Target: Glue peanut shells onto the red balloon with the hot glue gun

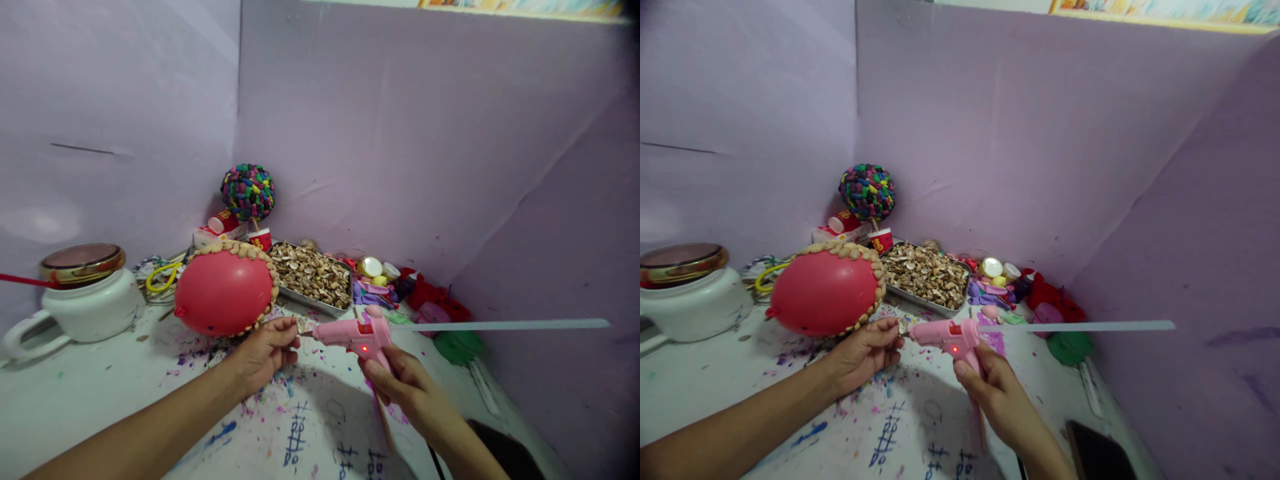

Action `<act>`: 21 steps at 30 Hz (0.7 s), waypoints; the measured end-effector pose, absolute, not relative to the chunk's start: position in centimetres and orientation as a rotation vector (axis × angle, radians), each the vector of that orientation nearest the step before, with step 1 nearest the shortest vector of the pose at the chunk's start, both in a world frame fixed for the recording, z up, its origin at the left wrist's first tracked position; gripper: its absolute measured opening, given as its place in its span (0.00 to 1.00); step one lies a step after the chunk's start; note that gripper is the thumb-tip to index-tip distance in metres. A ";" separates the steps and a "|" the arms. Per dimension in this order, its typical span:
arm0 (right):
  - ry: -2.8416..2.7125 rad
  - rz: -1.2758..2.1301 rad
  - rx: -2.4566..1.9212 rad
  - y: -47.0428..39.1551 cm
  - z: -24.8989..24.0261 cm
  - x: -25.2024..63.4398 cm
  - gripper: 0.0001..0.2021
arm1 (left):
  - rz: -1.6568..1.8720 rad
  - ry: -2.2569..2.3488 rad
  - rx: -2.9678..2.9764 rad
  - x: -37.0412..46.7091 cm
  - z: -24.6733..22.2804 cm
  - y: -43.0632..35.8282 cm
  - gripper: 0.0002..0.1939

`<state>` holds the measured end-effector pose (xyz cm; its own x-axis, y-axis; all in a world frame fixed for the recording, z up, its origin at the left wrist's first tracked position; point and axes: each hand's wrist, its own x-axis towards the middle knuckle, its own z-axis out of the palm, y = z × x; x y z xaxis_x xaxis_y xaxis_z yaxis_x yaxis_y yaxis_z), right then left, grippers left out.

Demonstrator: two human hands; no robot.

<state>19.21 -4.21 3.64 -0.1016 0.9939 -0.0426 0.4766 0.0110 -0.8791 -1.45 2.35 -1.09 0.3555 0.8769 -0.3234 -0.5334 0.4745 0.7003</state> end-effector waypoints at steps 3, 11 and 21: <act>-1.616 1.047 -1.486 -4.2 3.7 19.7 0.18 | 0.972 0.758 0.525 -1.5 -1.0 2.3 0.06; -1.225 0.951 -1.568 -3.6 4.3 22.8 0.14 | 0.974 0.759 0.515 -1.6 -1.3 2.4 0.06; -1.165 0.635 -1.986 -1.6 -0.4 25.3 0.05 | 0.971 0.775 0.532 -1.4 -1.0 2.3 0.06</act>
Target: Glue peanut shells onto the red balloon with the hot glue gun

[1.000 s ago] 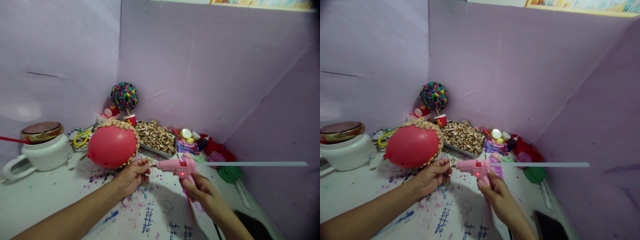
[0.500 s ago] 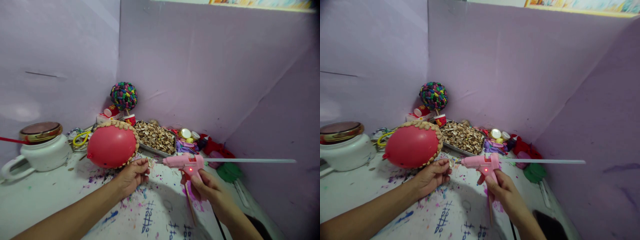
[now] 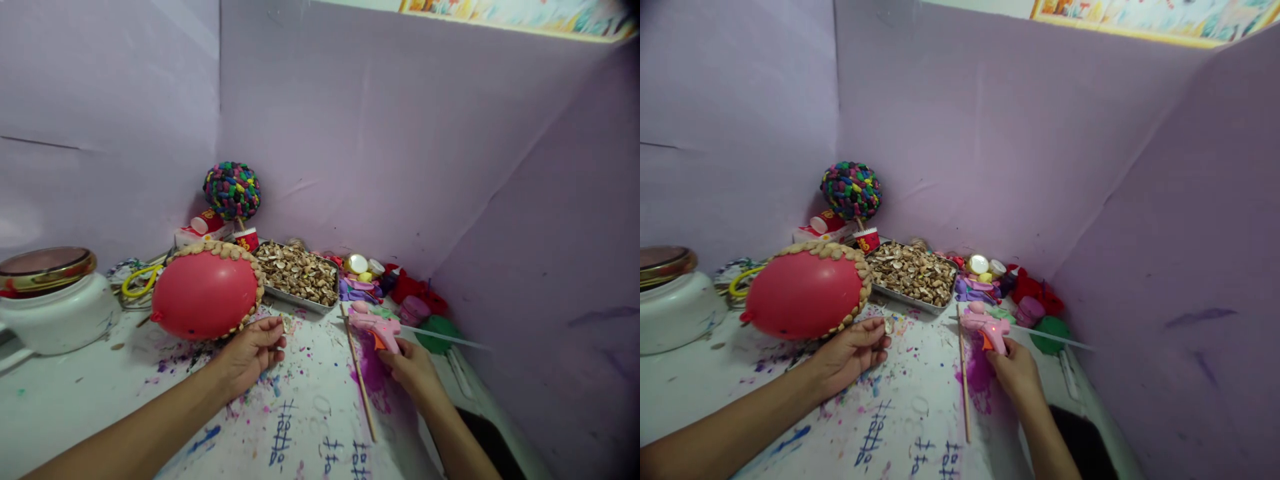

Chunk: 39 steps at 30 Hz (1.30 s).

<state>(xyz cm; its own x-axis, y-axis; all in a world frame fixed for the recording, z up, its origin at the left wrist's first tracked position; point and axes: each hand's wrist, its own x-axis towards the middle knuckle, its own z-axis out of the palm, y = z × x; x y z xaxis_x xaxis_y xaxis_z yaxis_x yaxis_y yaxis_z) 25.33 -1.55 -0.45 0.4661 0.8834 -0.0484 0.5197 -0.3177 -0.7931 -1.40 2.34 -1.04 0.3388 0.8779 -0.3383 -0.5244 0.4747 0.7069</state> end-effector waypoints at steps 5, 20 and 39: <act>-1.311 0.464 -2.180 -1.5 -1.5 25.2 0.08 | 0.970 0.773 0.534 -1.5 -0.9 2.2 0.06; -1.431 0.679 -1.704 -2.3 2.7 19.9 0.23 | 0.859 0.458 0.804 -4.0 5.1 0.1 0.08; -0.687 1.984 -1.058 6.6 2.9 4.1 0.25 | 1.678 0.669 0.585 -17.3 7.5 8.3 0.11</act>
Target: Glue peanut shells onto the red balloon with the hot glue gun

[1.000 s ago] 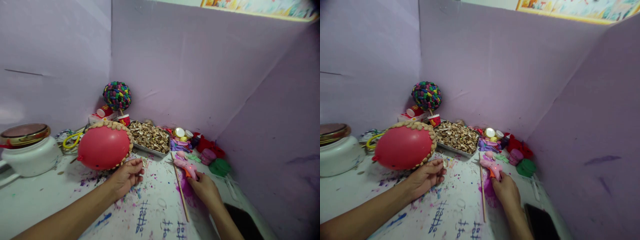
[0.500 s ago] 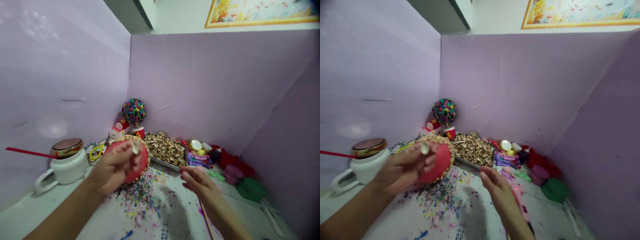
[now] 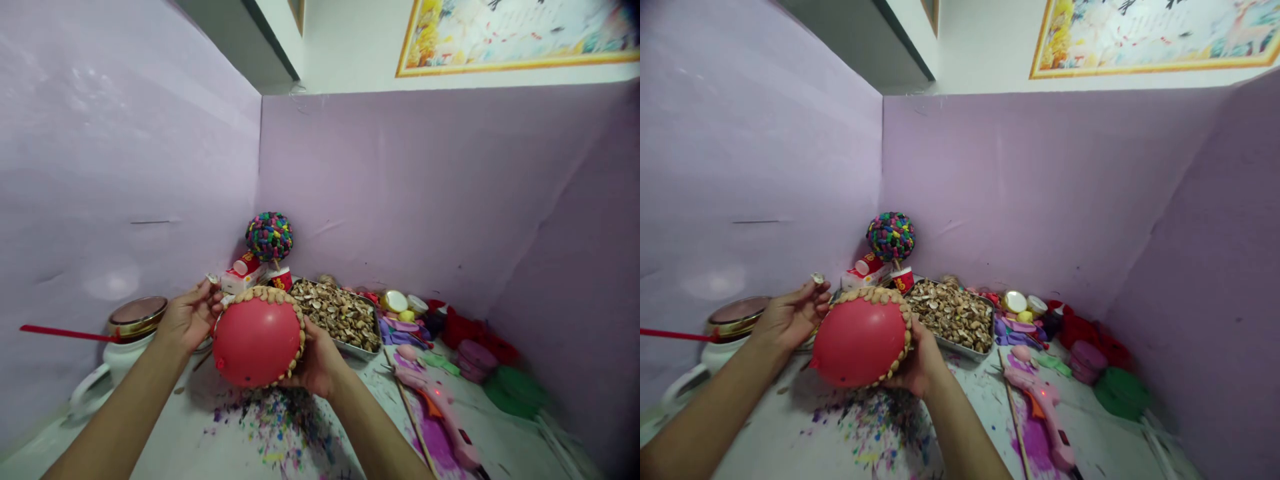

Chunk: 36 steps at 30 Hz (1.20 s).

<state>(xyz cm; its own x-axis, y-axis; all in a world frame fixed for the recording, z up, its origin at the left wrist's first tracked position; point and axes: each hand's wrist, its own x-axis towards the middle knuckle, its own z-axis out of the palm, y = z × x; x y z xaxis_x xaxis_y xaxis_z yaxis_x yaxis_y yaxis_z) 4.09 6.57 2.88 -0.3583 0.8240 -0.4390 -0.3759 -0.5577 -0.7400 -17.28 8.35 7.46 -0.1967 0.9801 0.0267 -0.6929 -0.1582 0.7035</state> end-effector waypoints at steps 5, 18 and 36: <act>-0.699 1.760 -1.005 3.7 3.7 4.3 0.20 | 1.618 0.650 0.524 -16.7 7.0 8.1 0.11; -0.911 1.146 -1.275 -2.1 2.7 8.1 0.36 | 1.483 0.664 0.527 -11.7 5.0 5.9 0.07; -1.144 0.965 -1.110 -1.6 2.4 8.8 0.30 | 1.749 1.182 1.673 -10.1 9.7 -2.2 0.10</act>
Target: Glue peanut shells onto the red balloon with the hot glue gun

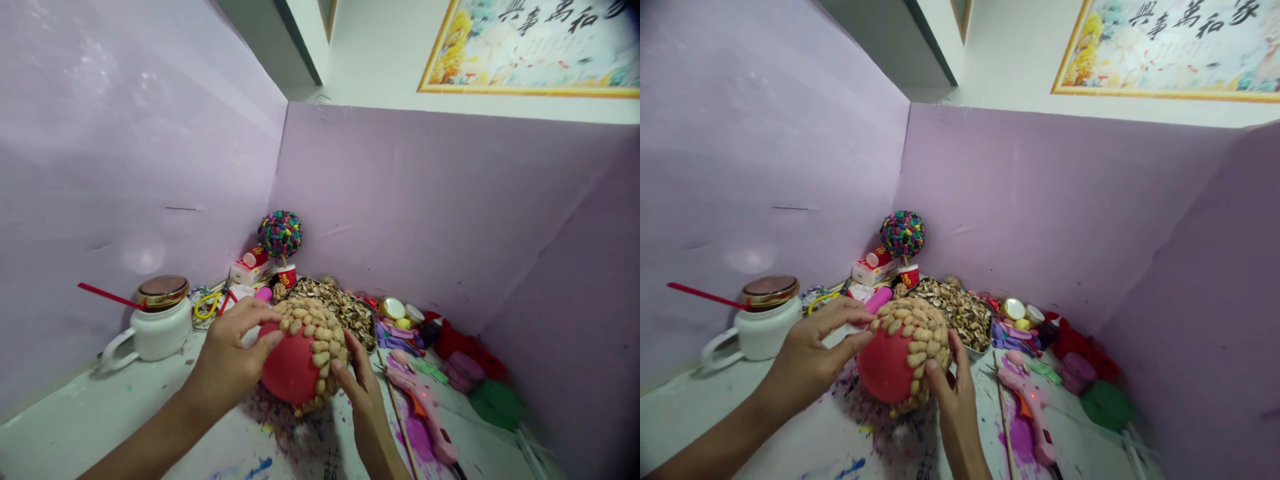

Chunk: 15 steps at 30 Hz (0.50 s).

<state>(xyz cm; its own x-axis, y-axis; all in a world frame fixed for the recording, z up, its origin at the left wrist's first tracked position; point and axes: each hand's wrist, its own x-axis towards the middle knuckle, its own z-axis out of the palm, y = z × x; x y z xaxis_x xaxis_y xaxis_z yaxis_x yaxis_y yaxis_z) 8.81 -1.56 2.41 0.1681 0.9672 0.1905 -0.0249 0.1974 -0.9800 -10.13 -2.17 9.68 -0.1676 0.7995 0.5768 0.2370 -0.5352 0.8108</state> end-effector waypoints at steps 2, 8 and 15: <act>-1.153 0.947 -1.115 -1.8 2.6 8.7 0.29 | 1.758 1.183 1.959 -9.9 9.3 -2.6 0.12; -1.193 0.945 -1.108 -1.8 2.4 8.7 0.30 | 1.503 1.195 2.567 -9.2 8.9 -2.8 0.18; -1.186 0.945 -1.106 -1.7 2.3 8.8 0.30 | 1.603 1.242 2.658 -7.7 8.5 -2.4 0.20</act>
